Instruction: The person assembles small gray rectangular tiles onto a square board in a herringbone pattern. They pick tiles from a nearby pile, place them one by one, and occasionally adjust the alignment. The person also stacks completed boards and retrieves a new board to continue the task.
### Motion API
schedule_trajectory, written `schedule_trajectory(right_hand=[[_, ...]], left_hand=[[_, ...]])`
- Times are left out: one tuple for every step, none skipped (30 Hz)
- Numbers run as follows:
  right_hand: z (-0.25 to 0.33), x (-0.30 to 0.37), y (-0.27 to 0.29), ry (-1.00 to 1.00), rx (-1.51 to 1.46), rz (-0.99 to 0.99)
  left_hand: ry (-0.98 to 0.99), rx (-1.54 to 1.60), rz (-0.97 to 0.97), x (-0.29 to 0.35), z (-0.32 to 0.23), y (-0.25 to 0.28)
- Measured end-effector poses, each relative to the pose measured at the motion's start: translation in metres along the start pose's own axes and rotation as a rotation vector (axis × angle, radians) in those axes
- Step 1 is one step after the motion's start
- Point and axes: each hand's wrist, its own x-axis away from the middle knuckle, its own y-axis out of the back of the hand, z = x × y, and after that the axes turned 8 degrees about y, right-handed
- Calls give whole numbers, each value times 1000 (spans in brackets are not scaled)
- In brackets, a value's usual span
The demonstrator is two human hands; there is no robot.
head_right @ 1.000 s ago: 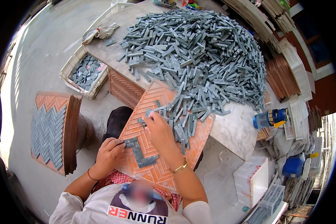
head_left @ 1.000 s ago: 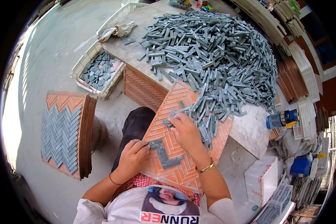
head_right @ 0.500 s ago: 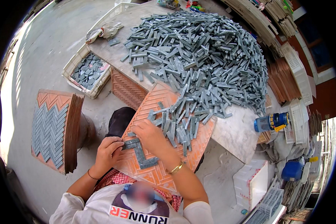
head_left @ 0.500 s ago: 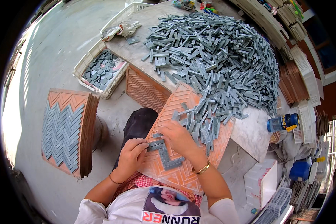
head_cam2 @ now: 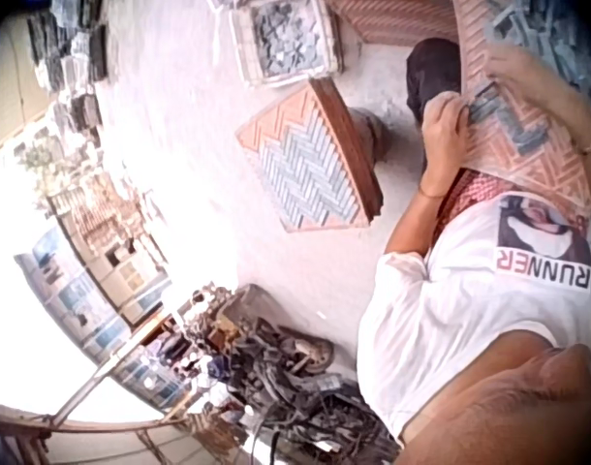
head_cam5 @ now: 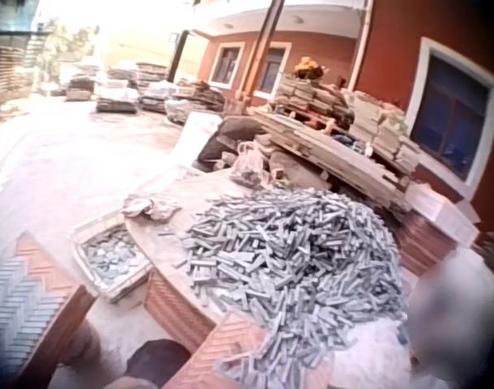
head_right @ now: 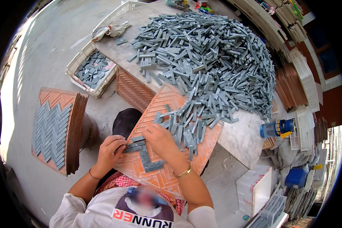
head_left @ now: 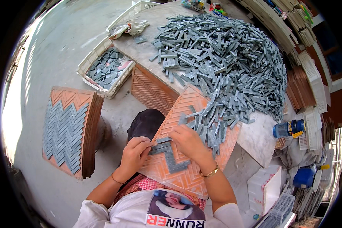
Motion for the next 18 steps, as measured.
schedule_trajectory(right_hand=[[-1,1,0,18,-7,-6],[-2,2,0,36,-14,-12],[-2,2,0,54,-21,-19],[-2,2,0,67,-36,-27],[-2,1,1,80,-51,-36],[-2,0,1,93,-66,-45],[-3,0,1,96,-71,-57],[-5,-1,0,99,-76,-69],[-6,-1,-1,102,-81,-81],[-5,-1,-1,89,-86,-65],[-5,-1,-3,75,-91,-50],[-4,-1,-4,61,-96,-35],[-3,-2,-6,49,-95,-55],[0,-4,-8,36,-95,-76],[1,-4,-9,23,-95,-98],[1,-4,-9,21,-90,-108],[2,-3,-9,19,-85,-118],[2,-3,-9,16,-79,-128]], left_hand=[[-9,2,6,-1,0,-1],[-1,8,6,-1,0,-1],[6,14,6,-1,1,-2],[14,21,7,-1,2,-3],[7,22,7,-1,3,-4],[0,24,8,-2,4,-5],[-7,24,9,-3,4,-5],[-6,21,14,-4,4,-6],[-6,19,18,-5,3,-6],[-5,17,23,-5,3,-7],[-4,13,24,-5,3,-8],[-3,10,25,-5,3,-8],[-2,7,27,-5,3,-9],[3,5,33,-5,4,-9],[8,4,40,-5,5,-9],[14,4,47,-5,6,-11],[24,9,50,-4,7,-12],[34,15,53,-3,8,-13]])
